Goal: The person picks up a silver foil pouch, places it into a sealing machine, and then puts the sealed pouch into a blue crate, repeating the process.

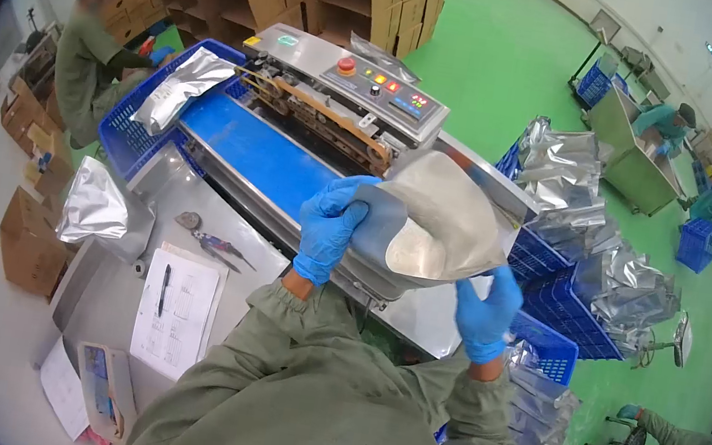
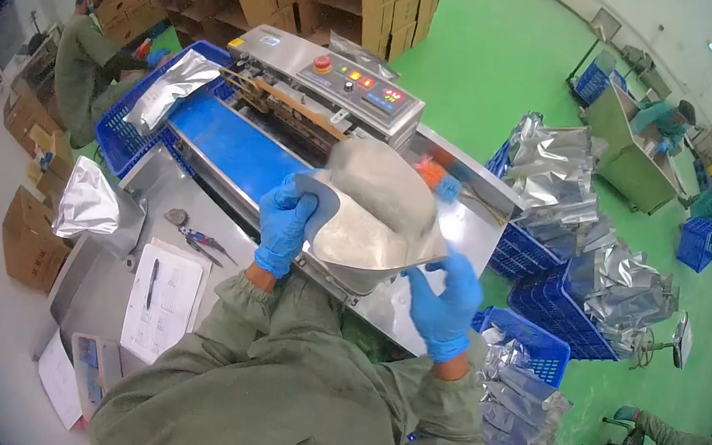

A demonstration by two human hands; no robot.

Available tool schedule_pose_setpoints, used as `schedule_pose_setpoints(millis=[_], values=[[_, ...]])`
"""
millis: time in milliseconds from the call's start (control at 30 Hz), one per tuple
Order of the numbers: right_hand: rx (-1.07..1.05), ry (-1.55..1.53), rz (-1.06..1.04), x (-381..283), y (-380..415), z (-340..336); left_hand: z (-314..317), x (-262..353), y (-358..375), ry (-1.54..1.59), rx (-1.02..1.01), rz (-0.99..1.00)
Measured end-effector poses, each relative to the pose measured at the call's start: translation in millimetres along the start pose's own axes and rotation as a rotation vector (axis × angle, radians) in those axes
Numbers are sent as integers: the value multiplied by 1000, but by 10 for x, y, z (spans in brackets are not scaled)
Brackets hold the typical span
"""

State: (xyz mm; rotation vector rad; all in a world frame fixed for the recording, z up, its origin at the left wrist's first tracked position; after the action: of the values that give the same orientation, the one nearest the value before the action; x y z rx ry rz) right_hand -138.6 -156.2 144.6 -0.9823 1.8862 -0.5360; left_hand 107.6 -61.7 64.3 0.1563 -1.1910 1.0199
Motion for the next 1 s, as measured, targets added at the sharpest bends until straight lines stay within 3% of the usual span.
schedule_pose_setpoints(millis=[100,133,233,367,400,433,500,567,633,700,767,1000], values=[[42,78,-35,87,107,80,-165,-178,6,49,197,-159],[96,76,-14,93,122,56,-167,-27,-69,-5,227,-48],[165,26,119,210,149,0,-251,-55,-230,84,260,-3],[171,-73,271,403,232,64,-246,-168,-455,-30,202,-26],[168,-74,271,458,244,99,-172,-185,-491,-116,229,-115],[187,-176,389,643,301,149,-128,-214,-527,-116,233,-115],[195,-276,503,890,385,239,26,-483,-566,-50,150,-311],[216,-370,671,1213,504,318,-9,-773,-578,-107,134,-340],[188,-376,725,1456,694,426,-46,-1177,-558,-225,34,-367],[161,-382,777,1662,897,552,-181,-1355,-444,-303,66,-365],[127,-454,920,1842,1135,757,-350,-1527,-309,-427,73,-514],[32,-428,881,1793,973,1120,-648,-1599,-491,-560,40,-478]])
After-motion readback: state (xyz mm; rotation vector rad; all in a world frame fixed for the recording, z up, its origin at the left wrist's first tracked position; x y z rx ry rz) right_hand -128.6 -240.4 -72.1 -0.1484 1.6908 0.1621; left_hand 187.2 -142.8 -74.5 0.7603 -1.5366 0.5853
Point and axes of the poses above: each hand's wrist, its own y-axis away from the middle knuckle, its own z-axis out of the palm, x = y × z, the point moved 10 cm from there along -y, towards the middle knuckle, and after that the axes turned 9 degrees about y, right-handed, at the moved point
